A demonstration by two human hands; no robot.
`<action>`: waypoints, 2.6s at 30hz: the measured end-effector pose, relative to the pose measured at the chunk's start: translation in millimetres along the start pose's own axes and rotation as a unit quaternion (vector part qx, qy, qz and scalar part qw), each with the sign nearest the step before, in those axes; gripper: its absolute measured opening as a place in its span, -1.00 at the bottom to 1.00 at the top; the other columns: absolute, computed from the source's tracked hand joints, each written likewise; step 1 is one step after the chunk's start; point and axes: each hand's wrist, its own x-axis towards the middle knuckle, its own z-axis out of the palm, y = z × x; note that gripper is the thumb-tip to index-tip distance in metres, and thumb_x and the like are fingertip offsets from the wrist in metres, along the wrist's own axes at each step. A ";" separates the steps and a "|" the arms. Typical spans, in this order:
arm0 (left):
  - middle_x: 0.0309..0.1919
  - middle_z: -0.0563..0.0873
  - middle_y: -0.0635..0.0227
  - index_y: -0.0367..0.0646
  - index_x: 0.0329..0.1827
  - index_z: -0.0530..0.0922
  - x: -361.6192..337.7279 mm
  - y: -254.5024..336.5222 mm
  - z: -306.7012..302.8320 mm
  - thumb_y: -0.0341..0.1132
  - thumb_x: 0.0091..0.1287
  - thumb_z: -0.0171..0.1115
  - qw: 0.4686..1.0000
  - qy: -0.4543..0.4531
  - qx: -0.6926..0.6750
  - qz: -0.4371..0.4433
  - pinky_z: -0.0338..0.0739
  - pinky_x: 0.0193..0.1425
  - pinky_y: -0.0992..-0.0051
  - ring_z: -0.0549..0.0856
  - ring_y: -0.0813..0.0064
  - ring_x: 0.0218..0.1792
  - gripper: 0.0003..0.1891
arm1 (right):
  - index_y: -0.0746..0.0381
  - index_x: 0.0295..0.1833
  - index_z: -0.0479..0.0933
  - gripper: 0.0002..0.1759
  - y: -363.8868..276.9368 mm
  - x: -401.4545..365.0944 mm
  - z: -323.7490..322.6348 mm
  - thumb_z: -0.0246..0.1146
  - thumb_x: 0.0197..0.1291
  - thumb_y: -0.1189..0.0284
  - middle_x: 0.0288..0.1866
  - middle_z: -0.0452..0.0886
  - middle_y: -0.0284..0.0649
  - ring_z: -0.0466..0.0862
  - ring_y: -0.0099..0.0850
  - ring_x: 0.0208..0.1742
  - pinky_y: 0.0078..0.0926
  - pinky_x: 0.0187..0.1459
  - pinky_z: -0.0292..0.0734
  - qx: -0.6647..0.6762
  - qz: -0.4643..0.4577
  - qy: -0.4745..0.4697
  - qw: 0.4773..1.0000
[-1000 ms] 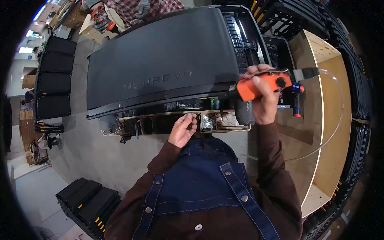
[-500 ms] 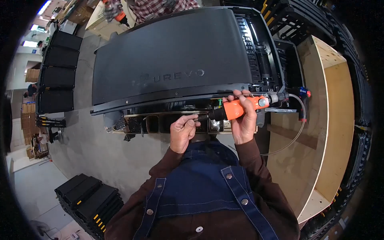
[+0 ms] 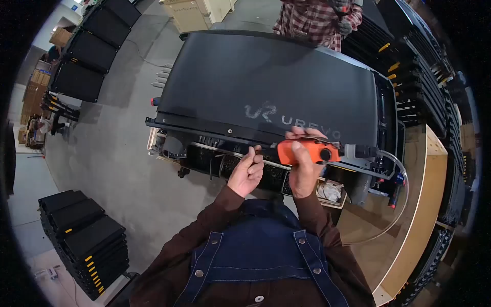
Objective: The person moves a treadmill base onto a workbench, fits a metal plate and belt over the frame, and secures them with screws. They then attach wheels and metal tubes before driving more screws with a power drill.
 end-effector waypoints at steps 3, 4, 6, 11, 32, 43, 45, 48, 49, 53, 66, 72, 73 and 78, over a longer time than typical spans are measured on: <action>-0.52 0.33 0.62 0.01 0.17 0.54 14.7 34.4 -11.9 0.05 0.59 0.05 0.987 -0.041 -0.152 -0.022 0.12 -0.61 0.69 0.27 0.76 -0.64 -0.64 | 0.30 0.20 0.40 -0.50 31.6 7.0 51.9 0.36 0.16 0.70 0.10 0.66 -0.02 0.69 -0.25 0.12 -0.21 0.23 0.60 -0.052 -0.049 -0.092 0.993; -0.55 0.29 0.63 0.01 0.17 0.55 17.5 44.3 -15.1 0.06 0.59 0.03 0.982 -0.056 -0.180 -0.025 0.11 -0.63 0.68 0.26 0.76 -0.65 -0.63 | 0.31 0.18 0.40 -0.50 43.7 11.6 63.3 0.38 0.15 0.72 0.09 0.67 -0.02 0.70 -0.26 0.12 -0.25 0.21 0.63 -0.071 -0.070 -0.127 0.987; -0.59 0.22 0.63 0.03 0.03 0.54 28.2 58.1 -30.5 0.13 0.57 0.03 0.973 -0.065 -0.206 -0.075 0.09 -0.66 0.67 0.26 0.75 -0.67 -0.62 | 0.31 0.17 0.41 -0.52 56.6 17.9 82.7 0.39 0.16 0.70 0.09 0.67 -0.03 0.69 -0.27 0.13 -0.26 0.21 0.62 -0.145 -0.083 -0.168 0.971; -0.59 0.25 0.62 0.03 -0.38 0.39 31.6 77.6 -31.1 0.22 0.54 0.02 0.962 -0.027 -0.231 -0.141 0.13 -0.65 0.67 0.29 0.73 -0.65 -0.52 | 0.31 0.14 0.43 -0.52 79.7 28.3 104.7 0.43 0.12 0.67 0.06 0.68 -0.04 0.70 -0.30 0.09 -0.30 0.17 0.63 -0.216 -0.091 -0.179 0.956; 0.12 0.71 0.19 -0.19 0.19 0.52 -62.2 122.2 -52.3 -0.19 0.64 0.06 0.982 -0.014 0.142 -0.122 0.61 0.00 0.52 0.68 0.55 -0.12 -0.72 | 0.30 0.10 0.51 -0.52 72.4 63.5 122.8 0.49 0.06 0.57 0.09 0.70 -0.04 0.71 -0.35 0.08 -0.31 0.15 0.63 -0.314 0.026 -0.292 0.903; 0.11 0.70 0.18 -0.29 0.28 0.53 -72.7 104.2 -75.4 -0.37 0.60 0.09 0.962 0.117 0.246 0.026 0.62 0.22 0.46 0.73 0.37 0.11 -0.71 | 0.34 0.04 0.54 -0.63 65.0 65.8 142.2 0.41 0.08 0.64 -0.05 0.72 -0.11 0.71 -0.38 -0.05 -0.34 0.08 0.63 -0.148 0.019 -0.047 0.988; 0.12 0.69 0.16 -0.31 0.31 0.51 -73.0 110.4 -68.0 -0.42 0.59 0.07 0.959 0.119 0.253 0.038 0.62 0.26 0.44 0.72 0.32 0.16 -0.70 | 0.32 0.10 0.48 -0.58 56.9 61.9 133.7 0.37 0.10 0.65 -0.03 0.71 -0.08 0.72 -0.31 -0.03 -0.28 0.11 0.63 -0.073 0.027 -0.064 0.995; 0.14 0.68 0.14 -0.33 0.32 0.50 -76.9 114.9 -55.9 -0.44 0.59 0.06 0.957 0.117 0.261 0.051 0.62 0.24 0.42 0.72 0.31 0.13 -0.68 | 0.29 0.12 0.45 -0.58 55.1 54.3 112.6 0.33 0.13 0.65 -0.01 0.69 -0.07 0.72 -0.23 -0.03 -0.20 0.11 0.64 -0.039 0.078 -0.105 0.991; 0.14 0.69 0.14 -0.34 0.35 0.48 -77.2 117.1 -52.0 -0.42 0.59 0.05 0.967 0.110 0.223 0.051 0.62 0.24 0.40 0.72 0.32 0.12 -0.66 | 0.27 0.14 0.45 -0.59 57.2 51.3 108.4 0.30 0.16 0.64 -0.01 0.68 -0.07 0.71 -0.23 -0.04 -0.16 0.10 0.64 -0.011 0.095 -0.097 0.991; 0.09 0.70 0.16 -0.33 0.34 0.48 -81.3 119.5 -40.1 -0.37 0.61 0.04 0.978 0.090 0.173 0.071 0.63 0.23 0.37 0.72 0.32 0.08 -0.66 | 0.24 0.17 0.43 -0.60 59.9 40.5 97.8 0.26 0.20 0.62 0.00 0.67 -0.08 0.70 -0.23 -0.04 -0.07 0.14 0.63 0.047 0.137 -0.087 0.986; 0.17 0.61 0.03 -0.42 0.34 0.40 -82.5 136.6 -47.8 -0.26 0.66 -0.02 0.986 0.111 0.111 0.058 0.60 0.37 0.30 0.67 0.17 0.23 -0.61 | 0.22 0.17 0.43 -0.61 80.8 12.6 101.5 0.26 0.23 0.60 0.01 0.65 -0.10 0.67 -0.26 -0.04 -0.02 0.24 0.58 0.105 0.175 -0.047 0.978; -0.05 0.66 0.35 -0.31 0.33 0.52 -92.5 179.3 -47.0 -0.23 0.61 0.13 0.976 0.084 0.201 0.022 0.63 0.09 0.49 0.69 0.54 -0.08 -0.62 | 0.20 0.18 0.43 -0.62 96.1 2.3 132.5 0.26 0.26 0.60 0.02 0.65 -0.11 0.66 -0.27 -0.01 -0.02 0.27 0.56 0.111 0.150 -0.037 0.982; -0.05 0.66 0.35 -0.31 0.33 0.52 -94.0 186.8 -51.4 -0.23 0.61 0.13 0.976 0.080 0.201 0.021 0.63 0.09 0.49 0.69 0.54 -0.08 -0.62 | 0.19 0.18 0.43 -0.62 98.5 1.1 140.7 0.26 0.27 0.58 0.02 0.65 -0.11 0.66 -0.27 -0.01 -0.02 0.29 0.55 0.122 0.144 -0.036 0.981; -0.17 0.65 0.43 -0.31 0.32 0.54 -100.5 221.0 -68.7 -0.26 0.54 0.26 0.988 0.023 0.154 0.022 0.47 -0.19 0.62 0.57 0.68 -0.27 -0.60 | 0.16 0.18 0.44 -0.64 113.0 -6.8 170.6 0.26 0.29 0.55 0.03 0.64 -0.14 0.65 -0.26 0.01 0.00 0.33 0.51 0.142 0.127 -0.024 0.981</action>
